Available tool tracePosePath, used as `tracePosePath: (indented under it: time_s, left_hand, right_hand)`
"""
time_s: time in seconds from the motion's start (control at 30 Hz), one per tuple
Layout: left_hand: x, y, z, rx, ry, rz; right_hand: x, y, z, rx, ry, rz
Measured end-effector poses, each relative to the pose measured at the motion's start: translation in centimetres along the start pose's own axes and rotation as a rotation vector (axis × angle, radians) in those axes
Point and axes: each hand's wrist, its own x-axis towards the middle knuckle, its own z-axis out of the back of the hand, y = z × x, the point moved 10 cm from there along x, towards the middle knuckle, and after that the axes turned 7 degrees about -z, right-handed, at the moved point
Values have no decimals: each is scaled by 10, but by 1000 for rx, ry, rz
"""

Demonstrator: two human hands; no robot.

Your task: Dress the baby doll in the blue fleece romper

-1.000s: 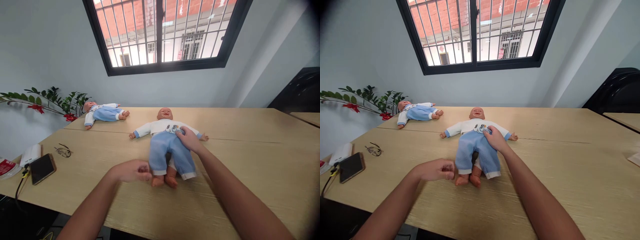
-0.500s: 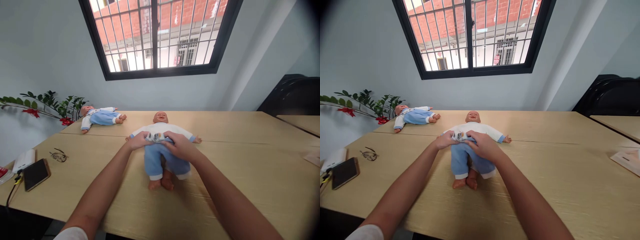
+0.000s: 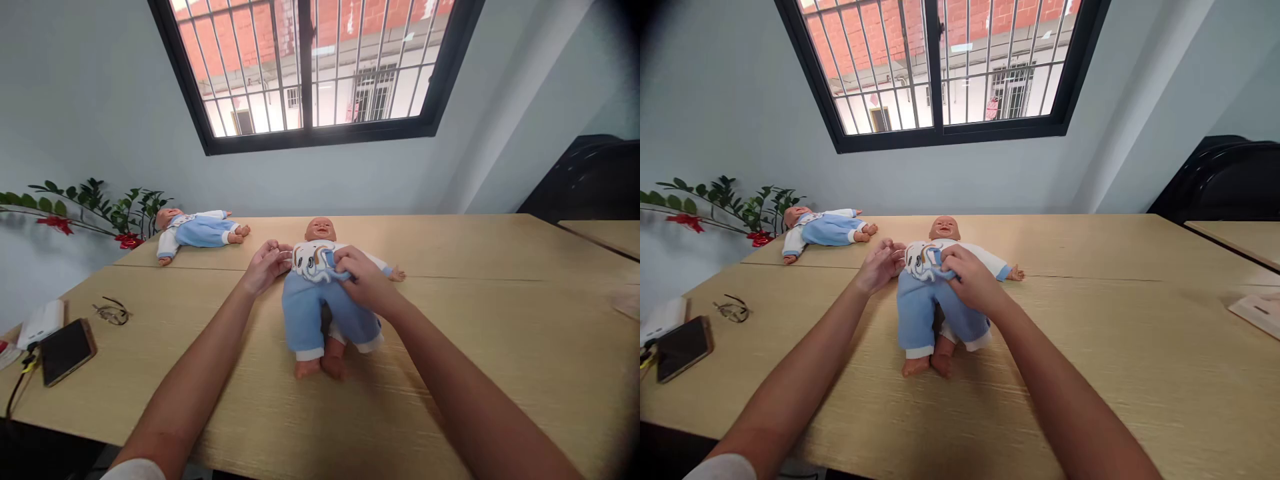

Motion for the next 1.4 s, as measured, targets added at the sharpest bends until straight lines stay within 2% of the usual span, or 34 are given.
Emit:
tracePosePath:
  time_s: [0.1, 0.17, 0.23, 0.3, 0.37, 0.43, 0.5, 0.57, 0.63, 0.7, 0.77, 0.87, 0.97, 1.07, 1.13, 1.17, 1.23, 1.3, 1.4]
  left_hand:
    - [-2, -17, -28, 109, 145, -77]
    - [-7, -15, -50, 241, 298, -30]
    - [-10, -9, -59, 357, 383, 44]
    - [-7, -14, -53, 431, 329, 36]
    - [-2, -31, -41, 448, 207, -52]
    - [0, -47, -38, 439, 163, -144]
    - [-3, -55, -48, 425, 213, -186]
    - [-9, -53, -66, 423, 307, -162]
    - [-17, -41, -85, 468, 414, -98]
    - [-25, -26, -100, 543, 526, -24]
    - [-29, -15, -106, 586, 586, 31]
    - [-21, -20, -97, 597, 506, -17]
    - [-13, -29, -83, 540, 392, -96]
    - [-13, -11, -71, 390, 320, 16]
    - [-15, 5, -61, 274, 248, 92]
    - [-16, 11, -57, 208, 208, 116]
    - [-18, 22, -49, 82, 156, 159]
    - [-18, 26, -49, 29, 192, 185]
    - [-21, 20, -64, 122, 423, 174]
  right_hand:
    - [-3, 11, -12, -105, 13, 93]
    - [-5, 13, -15, -131, 38, 105]
    - [-4, 9, -17, -109, 99, 52]
    - [-3, 2, -14, -21, 163, -61]
    - [-2, -4, -7, 128, 168, -163]
    - [-1, -4, 5, 263, 79, -182]
    - [0, -2, 17, 270, -46, -157]
    - [-1, 1, 22, 169, -122, -150]
    - [-2, 2, 19, 69, -119, -170]
    - [-1, 3, 13, 21, -64, -177]
    - [-1, 1, 6, 8, 38, -202]
    - [-4, -13, -7, 14, 233, -324]
    - [-5, -24, -7, 105, 241, -376]
    - [-5, -31, -6, 524, 157, -361]
    - [-10, -40, -16, 814, 166, -409]
    - [-12, -43, -22, 892, 193, -439]
    - [-17, -44, -33, 876, 289, -480]
    - [-22, -37, -43, 714, 427, -489]
    - [-28, -27, -57, 485, 613, -492]
